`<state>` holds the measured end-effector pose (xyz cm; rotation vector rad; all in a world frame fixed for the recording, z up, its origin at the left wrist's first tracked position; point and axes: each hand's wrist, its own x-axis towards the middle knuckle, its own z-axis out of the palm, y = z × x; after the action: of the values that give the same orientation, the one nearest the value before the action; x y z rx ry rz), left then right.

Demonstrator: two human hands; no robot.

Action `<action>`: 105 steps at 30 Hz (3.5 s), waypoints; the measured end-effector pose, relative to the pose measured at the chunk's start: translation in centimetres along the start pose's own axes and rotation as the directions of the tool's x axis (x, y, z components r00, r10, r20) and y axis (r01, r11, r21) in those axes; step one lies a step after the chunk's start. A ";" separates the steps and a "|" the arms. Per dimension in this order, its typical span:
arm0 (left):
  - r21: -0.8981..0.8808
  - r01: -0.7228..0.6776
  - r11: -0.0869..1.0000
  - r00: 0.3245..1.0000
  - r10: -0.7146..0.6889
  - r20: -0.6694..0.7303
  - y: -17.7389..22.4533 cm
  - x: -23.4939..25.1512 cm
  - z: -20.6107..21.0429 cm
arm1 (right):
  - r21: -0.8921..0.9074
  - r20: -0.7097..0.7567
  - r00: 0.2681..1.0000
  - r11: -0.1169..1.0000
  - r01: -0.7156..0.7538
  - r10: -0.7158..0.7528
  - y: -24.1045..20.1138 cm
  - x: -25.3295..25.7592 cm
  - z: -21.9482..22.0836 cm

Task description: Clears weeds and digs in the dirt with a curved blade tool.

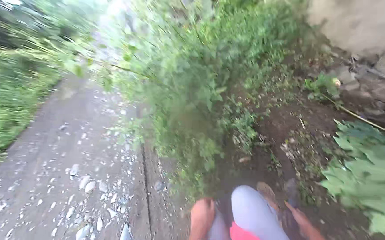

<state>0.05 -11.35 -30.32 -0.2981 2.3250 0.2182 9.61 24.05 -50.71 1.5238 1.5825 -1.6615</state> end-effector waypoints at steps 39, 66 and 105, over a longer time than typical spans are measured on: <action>-0.011 -0.083 0.996 0.994 0.082 -0.073 -2.6 2.5 0.3 | -0.960 0.041 0.929 0.243 0.139 -0.367 -19.0 -7.5 -4.2; 0.146 -0.489 0.860 0.850 0.432 0.300 6.9 7.6 0.0 | -0.641 -0.075 0.993 0.768 0.020 -0.088 -6.2 -1.4 1.2; 0.221 -0.608 0.762 0.686 0.365 0.629 13.4 11.3 -2.7 | -0.644 -0.056 0.986 0.761 0.084 -0.156 -12.3 4.6 6.1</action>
<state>-13.12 -0.82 -35.69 0.5770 1.7445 0.0506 -4.83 24.05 -50.43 1.1653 2.0587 -0.9207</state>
